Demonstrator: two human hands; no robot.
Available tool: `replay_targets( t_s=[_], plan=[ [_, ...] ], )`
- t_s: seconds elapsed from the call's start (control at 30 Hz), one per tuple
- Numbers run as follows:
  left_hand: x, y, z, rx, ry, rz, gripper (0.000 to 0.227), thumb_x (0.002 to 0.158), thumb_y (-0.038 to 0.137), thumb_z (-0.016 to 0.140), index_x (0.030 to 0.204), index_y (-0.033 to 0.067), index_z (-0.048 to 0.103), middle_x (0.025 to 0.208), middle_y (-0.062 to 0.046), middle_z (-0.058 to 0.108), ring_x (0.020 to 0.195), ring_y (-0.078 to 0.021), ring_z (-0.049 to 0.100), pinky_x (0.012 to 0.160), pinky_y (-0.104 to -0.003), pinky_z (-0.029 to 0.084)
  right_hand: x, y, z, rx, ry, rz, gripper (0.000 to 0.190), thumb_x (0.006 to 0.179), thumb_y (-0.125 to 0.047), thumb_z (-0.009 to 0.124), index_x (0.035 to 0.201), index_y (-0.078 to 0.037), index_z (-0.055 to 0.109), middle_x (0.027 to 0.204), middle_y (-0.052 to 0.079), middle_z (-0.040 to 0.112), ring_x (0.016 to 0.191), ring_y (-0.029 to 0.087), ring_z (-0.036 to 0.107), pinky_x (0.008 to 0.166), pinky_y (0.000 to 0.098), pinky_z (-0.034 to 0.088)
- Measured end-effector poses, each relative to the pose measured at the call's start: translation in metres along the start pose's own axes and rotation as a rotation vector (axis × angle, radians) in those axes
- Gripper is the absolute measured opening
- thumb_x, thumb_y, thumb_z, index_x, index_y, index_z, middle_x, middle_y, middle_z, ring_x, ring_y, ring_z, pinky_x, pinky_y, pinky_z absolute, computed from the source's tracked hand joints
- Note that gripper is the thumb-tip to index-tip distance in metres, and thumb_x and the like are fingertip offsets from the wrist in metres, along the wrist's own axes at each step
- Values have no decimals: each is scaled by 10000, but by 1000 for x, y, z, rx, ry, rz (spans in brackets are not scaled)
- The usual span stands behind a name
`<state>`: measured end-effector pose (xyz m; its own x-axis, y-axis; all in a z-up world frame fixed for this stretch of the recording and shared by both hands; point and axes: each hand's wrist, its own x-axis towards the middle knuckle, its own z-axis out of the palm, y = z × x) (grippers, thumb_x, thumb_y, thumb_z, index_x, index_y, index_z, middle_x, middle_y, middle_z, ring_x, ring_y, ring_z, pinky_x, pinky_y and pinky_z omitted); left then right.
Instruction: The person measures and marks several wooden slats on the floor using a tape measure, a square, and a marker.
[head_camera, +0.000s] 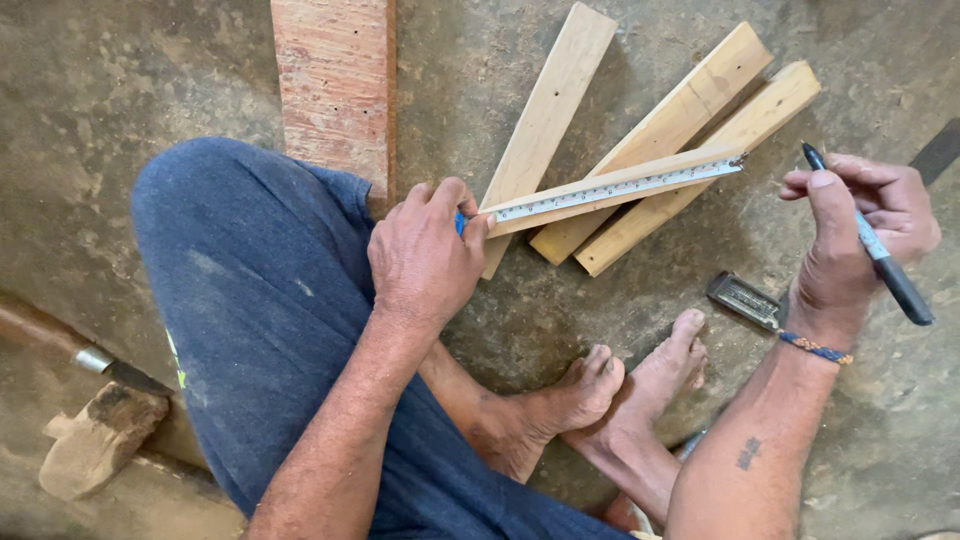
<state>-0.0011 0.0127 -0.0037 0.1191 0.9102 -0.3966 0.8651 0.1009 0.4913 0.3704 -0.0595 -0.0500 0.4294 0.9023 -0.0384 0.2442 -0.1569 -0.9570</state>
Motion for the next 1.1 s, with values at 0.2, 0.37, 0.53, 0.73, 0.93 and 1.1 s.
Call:
replay_targets(
  t_s=[0.2,0.37,0.53,0.73,0.93,1.1],
  plan=[
    [-1,1,-2,-7,-8,-10,230,855,312,786,906,134,649,881,-123,662,843,-368,686,728,-513,528,2,-15,9,-17,22,14,95,1085,54,659,1139,96,593,1012,193,711,867,245,746,850,344,646],
    [0,2,-2,-3,-22,-28,229,862,315,785,904,134,652,878,-118,659,840,-360,686,725,-508,528,1,-21,12,-45,10,4,92,1072,40,657,1127,84,597,995,187,715,864,233,754,852,329,651],
    [0,3,-3,9,-33,-30,227,862,315,779,910,133,653,883,-111,661,840,-346,693,728,-500,531,-1,-12,6,-31,-21,19,115,1122,76,691,1101,107,582,1065,232,718,923,272,759,891,355,654],
    [0,3,-4,2,-35,-28,222,866,312,777,910,132,655,888,-114,664,847,-350,693,726,-501,532,1,-24,13,-2,13,6,106,1043,55,682,1099,75,594,1011,174,700,874,229,757,843,321,649],
    [0,2,-3,3,-29,-25,229,865,316,778,908,129,654,884,-121,665,844,-356,692,725,-502,532,2,-25,15,-3,-1,15,106,1042,73,691,1096,100,603,1016,188,707,888,240,756,844,330,649],
    [0,2,-3,11,-20,-14,231,866,319,777,911,130,654,886,-121,668,844,-360,691,728,-502,532,1,-21,12,-22,-9,38,90,1044,74,685,1092,106,615,1013,205,720,872,233,749,838,315,635]
  ],
)
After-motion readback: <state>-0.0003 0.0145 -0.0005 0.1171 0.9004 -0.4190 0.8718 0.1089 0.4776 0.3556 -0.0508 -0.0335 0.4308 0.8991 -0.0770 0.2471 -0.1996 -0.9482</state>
